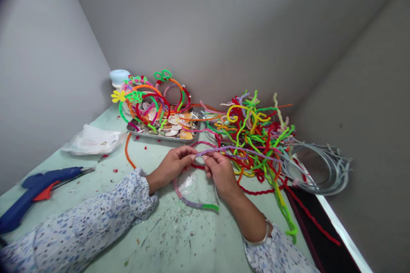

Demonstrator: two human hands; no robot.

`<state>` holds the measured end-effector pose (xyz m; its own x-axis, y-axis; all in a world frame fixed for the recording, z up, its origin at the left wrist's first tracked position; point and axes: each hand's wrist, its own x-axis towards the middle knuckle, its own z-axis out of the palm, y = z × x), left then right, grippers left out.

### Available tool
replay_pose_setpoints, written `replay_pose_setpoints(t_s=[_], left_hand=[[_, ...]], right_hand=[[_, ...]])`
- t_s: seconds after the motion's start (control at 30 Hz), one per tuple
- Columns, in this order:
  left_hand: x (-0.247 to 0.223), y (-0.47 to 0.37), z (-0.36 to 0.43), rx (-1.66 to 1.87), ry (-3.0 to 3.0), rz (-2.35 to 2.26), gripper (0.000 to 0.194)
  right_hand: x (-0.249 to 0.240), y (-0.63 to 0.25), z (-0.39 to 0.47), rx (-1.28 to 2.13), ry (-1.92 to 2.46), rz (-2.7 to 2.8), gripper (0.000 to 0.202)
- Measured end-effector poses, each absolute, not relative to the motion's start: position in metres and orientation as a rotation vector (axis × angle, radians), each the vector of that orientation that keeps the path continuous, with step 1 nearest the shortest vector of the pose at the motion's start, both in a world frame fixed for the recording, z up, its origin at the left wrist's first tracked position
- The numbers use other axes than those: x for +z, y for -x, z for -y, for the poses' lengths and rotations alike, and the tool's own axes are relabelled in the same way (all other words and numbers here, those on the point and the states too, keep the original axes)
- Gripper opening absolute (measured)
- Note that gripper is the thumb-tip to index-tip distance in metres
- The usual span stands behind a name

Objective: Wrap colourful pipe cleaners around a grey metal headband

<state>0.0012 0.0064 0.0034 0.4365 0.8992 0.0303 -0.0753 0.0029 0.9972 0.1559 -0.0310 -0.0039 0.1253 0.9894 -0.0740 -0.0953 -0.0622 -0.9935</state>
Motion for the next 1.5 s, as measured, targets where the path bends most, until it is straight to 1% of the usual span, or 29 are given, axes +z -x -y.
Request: replay_pose_setpoints(t_s=[0.27, 0.47, 0.6, 0.73, 0.9, 1.07, 1.17, 1.3, 1.5], left_hand=[[0.003, 0.0, -0.003, 0.945, -1.503, -0.861, 0.015], [0.005, 0.0, 0.0, 0.951, -1.505, -0.899, 0.013], [0.004, -0.001, 0.0, 0.951, -1.491, -0.889, 0.014], [0.0, -0.001, -0.001, 0.981, -1.563, -0.863, 0.019], [-0.004, -0.001, -0.003, 0.989, -1.609, -0.919, 0.015], [-0.002, 0.002, -0.003, 0.969, -1.722, -0.954, 0.015], [-0.002, 0.002, -0.004, 0.976, -1.779, -0.981, 0.016], [-0.001, 0.002, -0.004, 0.982, -1.798, -1.006, 0.015], [0.0, 0.002, -0.003, 0.959, -1.825, -1.008, 0.018]], right_hand=[[-0.002, -0.154, 0.032, 1.19, 1.269, 1.057, 0.02], [0.001, -0.154, 0.032, 1.196, 1.263, 1.076, 0.022], [-0.003, -0.156, 0.031, 1.188, 1.26, 1.062, 0.022], [-0.004, -0.157, 0.03, 1.207, 1.259, 1.028, 0.019], [-0.005, -0.157, 0.03, 1.205, 1.258, 1.052, 0.019], [-0.005, -0.156, 0.03, 1.189, 1.267, 1.072, 0.02], [0.0, -0.154, 0.032, 1.109, 1.305, 1.127, 0.021], [0.004, -0.152, 0.033, 0.904, 1.401, 1.293, 0.022], [0.003, -0.154, 0.033, 0.715, 1.383, 1.442, 0.024]])
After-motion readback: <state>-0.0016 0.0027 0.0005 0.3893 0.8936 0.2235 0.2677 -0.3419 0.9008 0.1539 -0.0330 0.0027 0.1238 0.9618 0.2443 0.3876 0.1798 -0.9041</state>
